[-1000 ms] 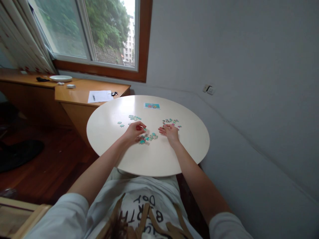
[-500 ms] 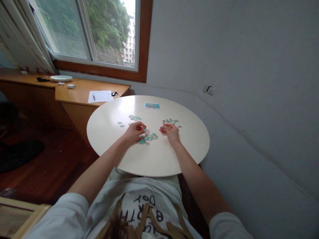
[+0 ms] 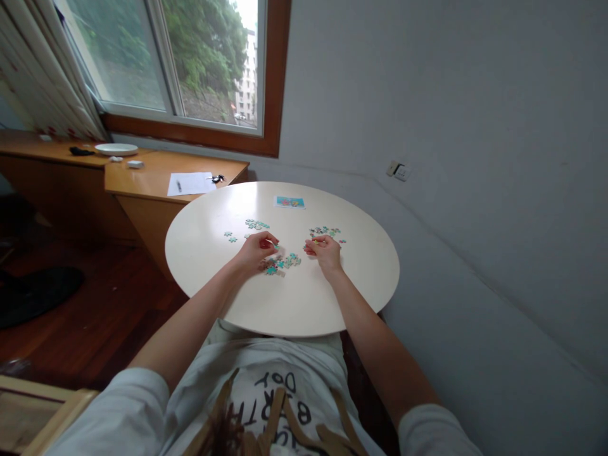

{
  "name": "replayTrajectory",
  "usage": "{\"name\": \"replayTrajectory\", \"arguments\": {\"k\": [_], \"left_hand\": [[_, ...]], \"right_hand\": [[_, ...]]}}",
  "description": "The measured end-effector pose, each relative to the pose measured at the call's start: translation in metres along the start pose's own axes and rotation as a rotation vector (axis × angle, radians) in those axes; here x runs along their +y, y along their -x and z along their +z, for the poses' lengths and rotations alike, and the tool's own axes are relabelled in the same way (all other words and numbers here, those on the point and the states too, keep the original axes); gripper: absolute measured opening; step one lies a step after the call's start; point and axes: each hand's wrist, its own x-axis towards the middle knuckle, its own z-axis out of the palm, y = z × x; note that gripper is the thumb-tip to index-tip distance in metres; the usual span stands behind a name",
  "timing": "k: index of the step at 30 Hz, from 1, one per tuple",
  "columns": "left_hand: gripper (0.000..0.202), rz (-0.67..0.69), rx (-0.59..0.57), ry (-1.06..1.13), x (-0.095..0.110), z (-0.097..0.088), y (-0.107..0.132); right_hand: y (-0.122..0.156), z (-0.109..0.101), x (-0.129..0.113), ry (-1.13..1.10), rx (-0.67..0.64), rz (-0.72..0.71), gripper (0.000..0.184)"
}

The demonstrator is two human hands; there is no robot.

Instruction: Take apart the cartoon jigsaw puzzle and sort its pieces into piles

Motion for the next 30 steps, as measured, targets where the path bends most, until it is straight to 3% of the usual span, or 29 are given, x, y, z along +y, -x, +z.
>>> {"name": "replayTrajectory", "arguments": {"k": [20,30], "left_hand": [[0.024,0.003,0.01,0.016,-0.001,-0.0006,-0.0002],[0.025,0.002,0.005,0.01,-0.0007,-0.001,0.0]], "right_hand": [[0.0012,-0.0031,0.001,0.113,0.015,0.02,0.046],[0.0028,-0.0004,-0.0073,-0.017,0.052,0.139,0.024]]}}
